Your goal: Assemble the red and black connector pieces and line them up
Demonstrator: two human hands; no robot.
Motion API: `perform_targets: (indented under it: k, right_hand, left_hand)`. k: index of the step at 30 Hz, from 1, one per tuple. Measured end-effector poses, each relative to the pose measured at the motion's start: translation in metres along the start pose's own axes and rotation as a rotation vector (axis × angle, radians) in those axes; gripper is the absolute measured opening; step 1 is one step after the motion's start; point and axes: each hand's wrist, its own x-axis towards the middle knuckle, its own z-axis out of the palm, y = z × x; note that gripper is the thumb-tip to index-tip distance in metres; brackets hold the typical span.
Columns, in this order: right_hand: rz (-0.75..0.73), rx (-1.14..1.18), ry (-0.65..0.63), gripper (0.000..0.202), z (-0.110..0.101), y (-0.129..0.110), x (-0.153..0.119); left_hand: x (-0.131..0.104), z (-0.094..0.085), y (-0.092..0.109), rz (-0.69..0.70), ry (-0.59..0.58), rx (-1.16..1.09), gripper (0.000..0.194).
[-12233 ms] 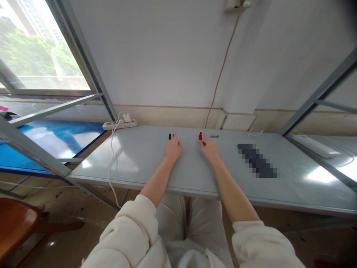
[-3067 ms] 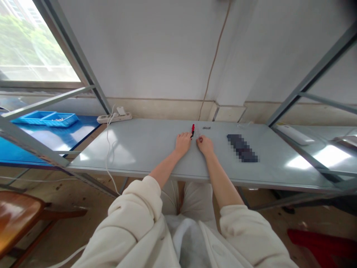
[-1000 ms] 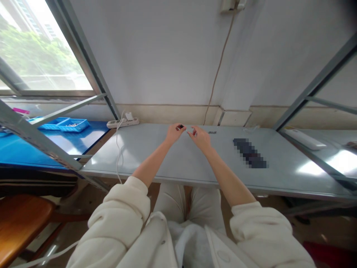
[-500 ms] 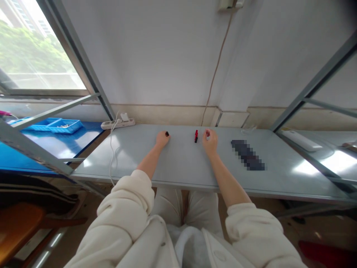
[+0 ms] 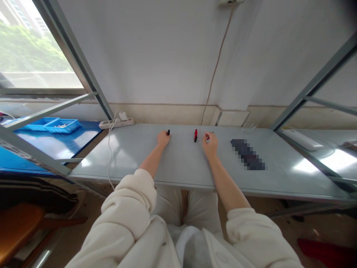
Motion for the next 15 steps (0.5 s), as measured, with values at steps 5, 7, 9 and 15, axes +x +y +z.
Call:
perform_targets:
  k: [5,7,9,15]
  right_hand:
    - [0.025,-0.003,0.007,0.019,-0.0015,0.0008,-0.0008]
    - [0.037,-0.009,0.016,0.020,-0.0026,0.0007,-0.0007]
    - [0.049,-0.018,0.014,0.020,-0.0041,-0.0001,-0.0004]
    - [0.135,-0.084,-0.079,0.026,-0.0088,-0.0018,-0.0001]
  left_hand:
    - [-0.0021,0.0026,0.0006,-0.018,0.006,-0.029,0.020]
    - [-0.0026,0.0026,0.0004,-0.022,0.008,-0.040,0.020]
    - [-0.0029,0.0024,-0.0002,-0.030,0.007,-0.051,0.021]
    - [-0.0070,0.0007,-0.0024,-0.045,0.063,-0.119,0.038]
